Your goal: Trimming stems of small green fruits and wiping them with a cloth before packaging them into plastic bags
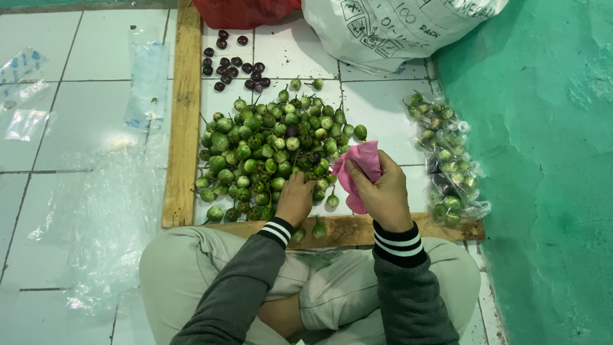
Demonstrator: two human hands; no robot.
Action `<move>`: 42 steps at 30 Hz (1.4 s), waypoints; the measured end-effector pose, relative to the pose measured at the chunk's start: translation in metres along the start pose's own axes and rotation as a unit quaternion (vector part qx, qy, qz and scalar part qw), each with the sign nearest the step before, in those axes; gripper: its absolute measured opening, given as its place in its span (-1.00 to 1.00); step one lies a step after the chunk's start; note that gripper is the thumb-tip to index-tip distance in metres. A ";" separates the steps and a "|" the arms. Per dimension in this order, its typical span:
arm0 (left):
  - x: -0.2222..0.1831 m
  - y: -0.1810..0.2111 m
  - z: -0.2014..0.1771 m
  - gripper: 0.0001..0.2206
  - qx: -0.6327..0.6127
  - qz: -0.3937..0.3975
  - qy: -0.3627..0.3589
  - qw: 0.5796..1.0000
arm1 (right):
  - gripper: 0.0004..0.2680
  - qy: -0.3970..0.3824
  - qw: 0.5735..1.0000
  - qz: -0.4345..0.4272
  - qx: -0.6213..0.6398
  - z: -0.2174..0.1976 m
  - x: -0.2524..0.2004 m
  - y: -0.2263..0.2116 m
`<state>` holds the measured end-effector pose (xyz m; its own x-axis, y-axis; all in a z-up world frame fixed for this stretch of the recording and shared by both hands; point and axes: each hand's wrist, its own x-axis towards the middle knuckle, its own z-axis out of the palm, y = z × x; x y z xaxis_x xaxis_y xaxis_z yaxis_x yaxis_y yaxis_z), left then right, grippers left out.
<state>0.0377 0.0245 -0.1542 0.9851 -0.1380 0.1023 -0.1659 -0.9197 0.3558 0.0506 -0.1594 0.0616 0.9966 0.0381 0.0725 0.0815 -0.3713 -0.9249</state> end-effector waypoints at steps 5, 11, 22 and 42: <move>0.004 -0.011 0.012 -0.91 -0.035 -0.014 0.038 0.999 | -0.85 0.004 1.000 -0.004 0.022 0.005 -0.003 -0.015; 0.007 0.001 -0.027 -0.84 -0.420 -0.174 0.083 0.887 | -0.82 0.013 0.999 -0.011 0.044 -0.004 -0.004 -0.021; -0.005 0.055 -0.083 -0.87 -0.766 -0.245 0.133 0.579 | -0.67 -0.116 0.984 -0.124 0.052 0.021 -0.008 -0.009; -0.012 0.046 -0.085 -0.90 -0.821 -0.219 0.135 0.509 | -0.71 -0.062 0.986 -0.083 0.131 0.029 -0.024 -0.053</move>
<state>0.0149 0.0152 -0.0604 0.9386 0.2081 -0.2753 0.0340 0.7380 0.6739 0.0222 -0.1138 0.0983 0.9595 0.1978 0.2004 0.2228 -0.0983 -0.9699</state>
